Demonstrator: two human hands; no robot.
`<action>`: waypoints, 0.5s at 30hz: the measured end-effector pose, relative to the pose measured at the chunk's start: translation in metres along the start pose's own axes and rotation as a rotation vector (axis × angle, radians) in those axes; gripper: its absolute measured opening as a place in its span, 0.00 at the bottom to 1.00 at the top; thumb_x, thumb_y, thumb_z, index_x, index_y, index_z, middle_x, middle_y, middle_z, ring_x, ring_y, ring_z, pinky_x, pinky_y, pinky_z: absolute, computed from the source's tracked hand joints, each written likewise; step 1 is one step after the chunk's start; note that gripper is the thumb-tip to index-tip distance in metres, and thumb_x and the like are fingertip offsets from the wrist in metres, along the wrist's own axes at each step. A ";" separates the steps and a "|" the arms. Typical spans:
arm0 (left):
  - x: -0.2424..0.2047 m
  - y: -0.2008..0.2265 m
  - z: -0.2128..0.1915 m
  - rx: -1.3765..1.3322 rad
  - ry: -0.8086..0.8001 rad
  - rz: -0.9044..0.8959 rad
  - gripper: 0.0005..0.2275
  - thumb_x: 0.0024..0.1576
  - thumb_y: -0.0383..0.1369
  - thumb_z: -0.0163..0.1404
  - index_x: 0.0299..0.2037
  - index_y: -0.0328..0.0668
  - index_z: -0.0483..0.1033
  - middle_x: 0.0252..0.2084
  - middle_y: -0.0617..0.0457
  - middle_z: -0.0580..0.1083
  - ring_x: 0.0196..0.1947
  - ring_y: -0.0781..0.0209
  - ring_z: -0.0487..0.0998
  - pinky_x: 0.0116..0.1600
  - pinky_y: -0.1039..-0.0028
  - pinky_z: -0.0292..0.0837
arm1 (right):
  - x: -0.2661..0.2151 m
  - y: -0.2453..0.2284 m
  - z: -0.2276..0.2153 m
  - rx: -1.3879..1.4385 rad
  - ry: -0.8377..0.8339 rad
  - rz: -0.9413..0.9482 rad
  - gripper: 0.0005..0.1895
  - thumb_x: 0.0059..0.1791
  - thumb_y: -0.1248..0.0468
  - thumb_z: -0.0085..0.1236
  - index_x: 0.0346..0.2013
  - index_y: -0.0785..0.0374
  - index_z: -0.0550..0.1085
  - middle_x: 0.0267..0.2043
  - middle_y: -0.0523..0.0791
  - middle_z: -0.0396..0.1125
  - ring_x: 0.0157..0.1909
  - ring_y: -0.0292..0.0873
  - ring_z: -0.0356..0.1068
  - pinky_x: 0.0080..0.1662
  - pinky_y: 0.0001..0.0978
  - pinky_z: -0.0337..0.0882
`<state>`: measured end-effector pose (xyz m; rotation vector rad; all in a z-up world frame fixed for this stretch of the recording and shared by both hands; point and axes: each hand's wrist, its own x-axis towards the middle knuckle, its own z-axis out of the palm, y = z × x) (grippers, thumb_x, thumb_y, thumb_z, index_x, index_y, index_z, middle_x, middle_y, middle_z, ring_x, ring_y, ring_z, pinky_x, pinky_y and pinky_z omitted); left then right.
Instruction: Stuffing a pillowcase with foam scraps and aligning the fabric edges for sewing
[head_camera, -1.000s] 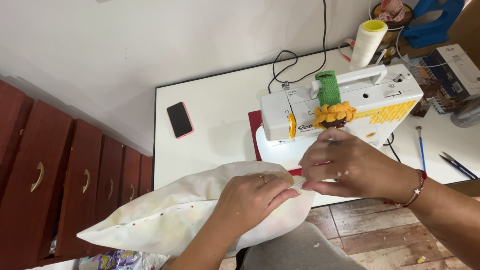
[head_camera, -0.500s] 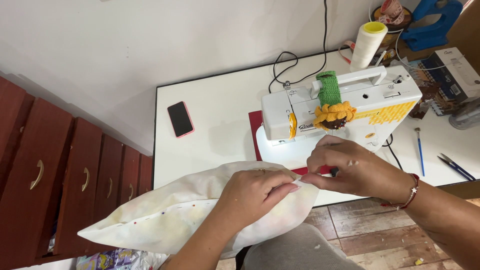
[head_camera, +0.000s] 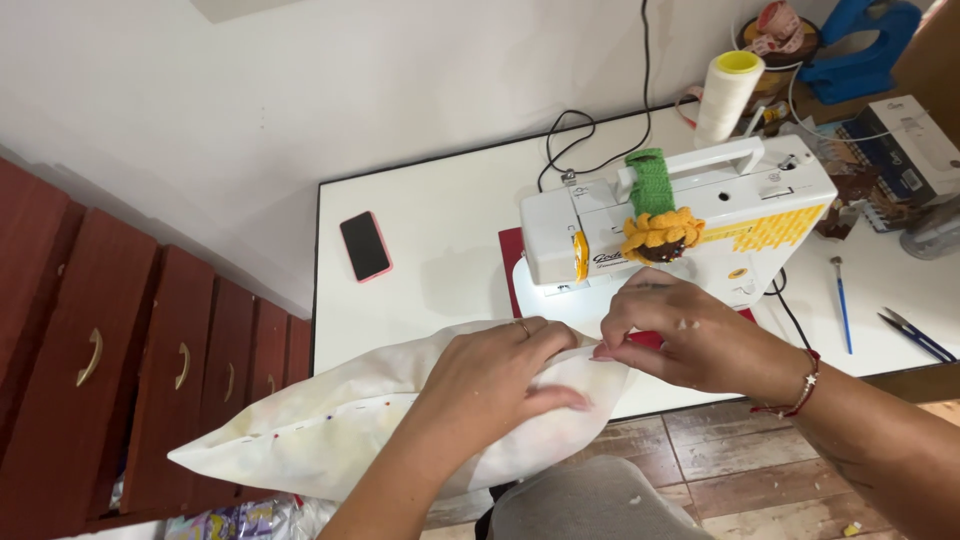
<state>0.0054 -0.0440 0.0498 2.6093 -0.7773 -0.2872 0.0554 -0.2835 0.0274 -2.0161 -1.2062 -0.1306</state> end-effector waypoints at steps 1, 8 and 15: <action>0.002 0.006 -0.006 0.025 -0.057 -0.047 0.28 0.53 0.60 0.51 0.56 0.51 0.72 0.53 0.52 0.73 0.44 0.51 0.77 0.42 0.56 0.75 | 0.001 0.000 -0.001 -0.016 0.007 -0.024 0.09 0.47 0.62 0.66 0.30 0.52 0.71 0.27 0.34 0.71 0.30 0.40 0.67 0.40 0.30 0.66; 0.007 -0.010 0.035 0.039 0.352 0.197 0.11 0.63 0.46 0.52 0.38 0.50 0.71 0.26 0.59 0.73 0.25 0.57 0.74 0.24 0.64 0.62 | -0.005 0.007 0.000 -0.058 0.031 -0.093 0.07 0.49 0.61 0.63 0.35 0.52 0.72 0.32 0.34 0.69 0.36 0.43 0.65 0.39 0.31 0.68; 0.009 -0.017 0.046 -0.074 0.343 0.218 0.10 0.65 0.43 0.48 0.37 0.48 0.73 0.25 0.58 0.72 0.22 0.56 0.72 0.27 0.65 0.62 | -0.008 0.007 0.001 -0.101 0.037 -0.090 0.10 0.48 0.60 0.67 0.33 0.53 0.71 0.30 0.34 0.69 0.36 0.43 0.67 0.40 0.31 0.70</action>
